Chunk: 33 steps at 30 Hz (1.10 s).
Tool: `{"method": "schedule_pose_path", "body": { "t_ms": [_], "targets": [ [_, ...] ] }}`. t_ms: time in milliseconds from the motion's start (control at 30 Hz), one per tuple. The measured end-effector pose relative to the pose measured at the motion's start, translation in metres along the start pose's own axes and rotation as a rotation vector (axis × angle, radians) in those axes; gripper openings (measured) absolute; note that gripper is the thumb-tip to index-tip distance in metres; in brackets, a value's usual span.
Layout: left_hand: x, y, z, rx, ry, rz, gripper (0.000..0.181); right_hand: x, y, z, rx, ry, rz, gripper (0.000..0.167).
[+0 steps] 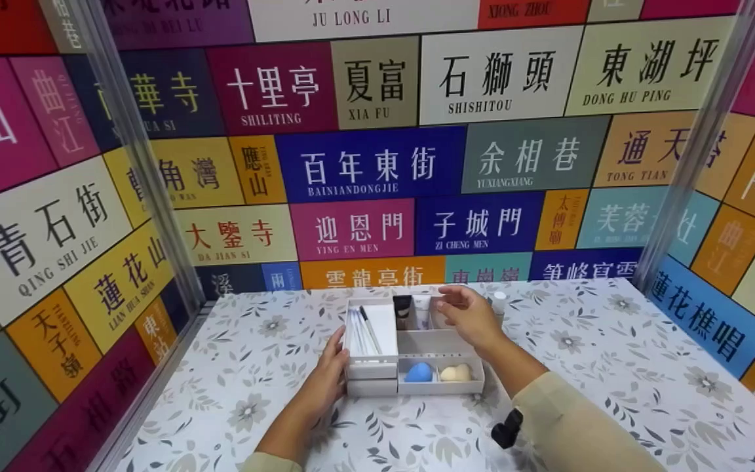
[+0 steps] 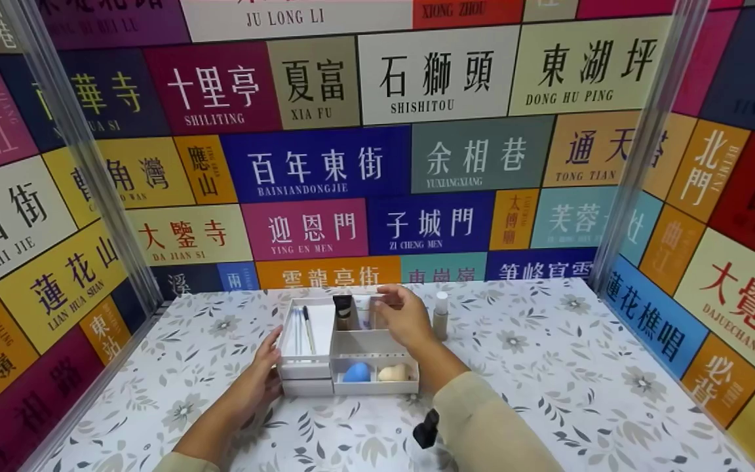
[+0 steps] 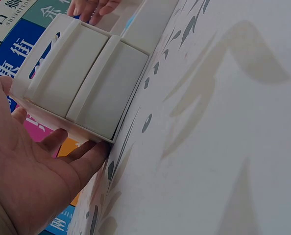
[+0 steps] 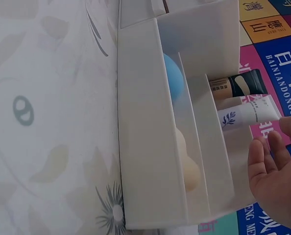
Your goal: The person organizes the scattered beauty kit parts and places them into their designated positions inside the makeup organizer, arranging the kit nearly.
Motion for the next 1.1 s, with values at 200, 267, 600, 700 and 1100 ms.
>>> {"method": "schedule_pose_path", "body": {
  "t_ms": [200, 267, 600, 700, 1100],
  "targets": [
    [0.000, 0.000, -0.002, 0.003, 0.001, -0.001, 0.065, -0.019, 0.010, 0.000, 0.009, 0.000, -0.018, 0.033],
    [0.000, 0.001, -0.002, 0.010, 0.006, 0.005, 0.064, -0.026, 0.014, -0.001, 0.016, 0.012, -0.025, 0.034],
    [0.000, 0.000, 0.000, 0.007, 0.015, -0.005, 0.064, -0.057, 0.029, -0.012, 0.092, 0.048, -0.046, 0.039],
    [0.000, 0.000, 0.000, 0.014, 0.028, 0.001, 0.064, -0.064, 0.033, -0.016, 0.113, 0.047, -0.048, 0.042],
    [0.000, 0.000, 0.002, 0.015, 0.016, 0.005, 0.065, -0.087, 0.038, -0.031, 0.135, 0.055, -0.091, 0.042]
  ]
}}
Point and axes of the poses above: each hand's wrist, its own y-axis away from the middle knuckle, its own x-axis out of the palm, z = x × y, the point moved 5 cm from there along -y, towards the middle knuckle, and after that the axes turned 10 degrees about z, right-handed, at the moved point
